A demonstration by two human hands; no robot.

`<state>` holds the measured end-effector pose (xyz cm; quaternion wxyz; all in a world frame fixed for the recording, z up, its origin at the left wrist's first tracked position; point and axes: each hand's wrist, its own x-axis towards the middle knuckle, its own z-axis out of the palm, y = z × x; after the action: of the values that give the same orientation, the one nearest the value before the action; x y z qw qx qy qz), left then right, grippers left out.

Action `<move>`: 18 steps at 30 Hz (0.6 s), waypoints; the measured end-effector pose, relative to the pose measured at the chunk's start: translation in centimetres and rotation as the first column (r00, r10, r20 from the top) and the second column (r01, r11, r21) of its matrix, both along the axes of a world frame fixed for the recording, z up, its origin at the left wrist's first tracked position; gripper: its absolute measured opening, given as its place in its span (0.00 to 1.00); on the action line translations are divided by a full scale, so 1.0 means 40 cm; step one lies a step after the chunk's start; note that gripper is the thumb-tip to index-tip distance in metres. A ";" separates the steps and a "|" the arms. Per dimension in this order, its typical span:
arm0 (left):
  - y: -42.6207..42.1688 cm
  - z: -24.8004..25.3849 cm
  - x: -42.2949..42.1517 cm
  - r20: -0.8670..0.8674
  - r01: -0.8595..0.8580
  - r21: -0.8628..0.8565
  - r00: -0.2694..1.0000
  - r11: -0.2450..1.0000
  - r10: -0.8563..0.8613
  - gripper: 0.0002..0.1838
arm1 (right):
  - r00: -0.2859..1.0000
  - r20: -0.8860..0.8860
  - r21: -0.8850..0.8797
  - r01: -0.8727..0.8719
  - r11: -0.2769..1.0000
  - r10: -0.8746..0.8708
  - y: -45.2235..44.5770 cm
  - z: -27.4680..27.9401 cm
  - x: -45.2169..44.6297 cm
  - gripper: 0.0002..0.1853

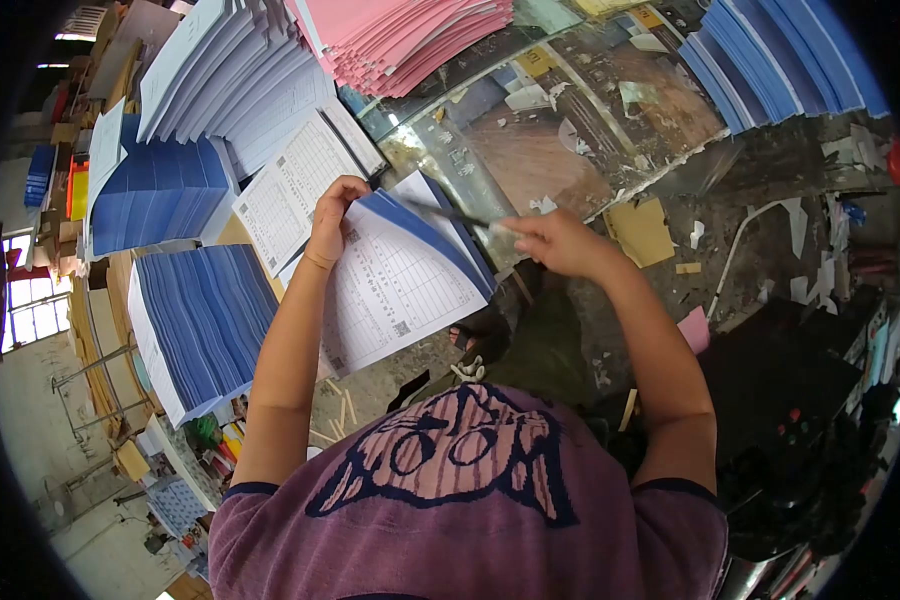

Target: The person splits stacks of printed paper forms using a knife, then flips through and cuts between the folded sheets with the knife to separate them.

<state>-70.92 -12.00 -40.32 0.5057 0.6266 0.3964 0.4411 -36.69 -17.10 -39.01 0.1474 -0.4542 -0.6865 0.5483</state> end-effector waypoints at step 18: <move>-0.024 0.004 -0.024 -0.360 -0.068 -0.162 0.933 0.984 0.005 0.26 | 0.914 -0.273 -0.674 -0.404 0.619 0.299 -0.127 -0.070 -0.038 0.25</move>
<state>-71.88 -12.94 -40.16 0.4688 0.6430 0.5299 0.2932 -38.21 -22.18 -41.81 -0.1061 -0.2937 -0.4811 0.8192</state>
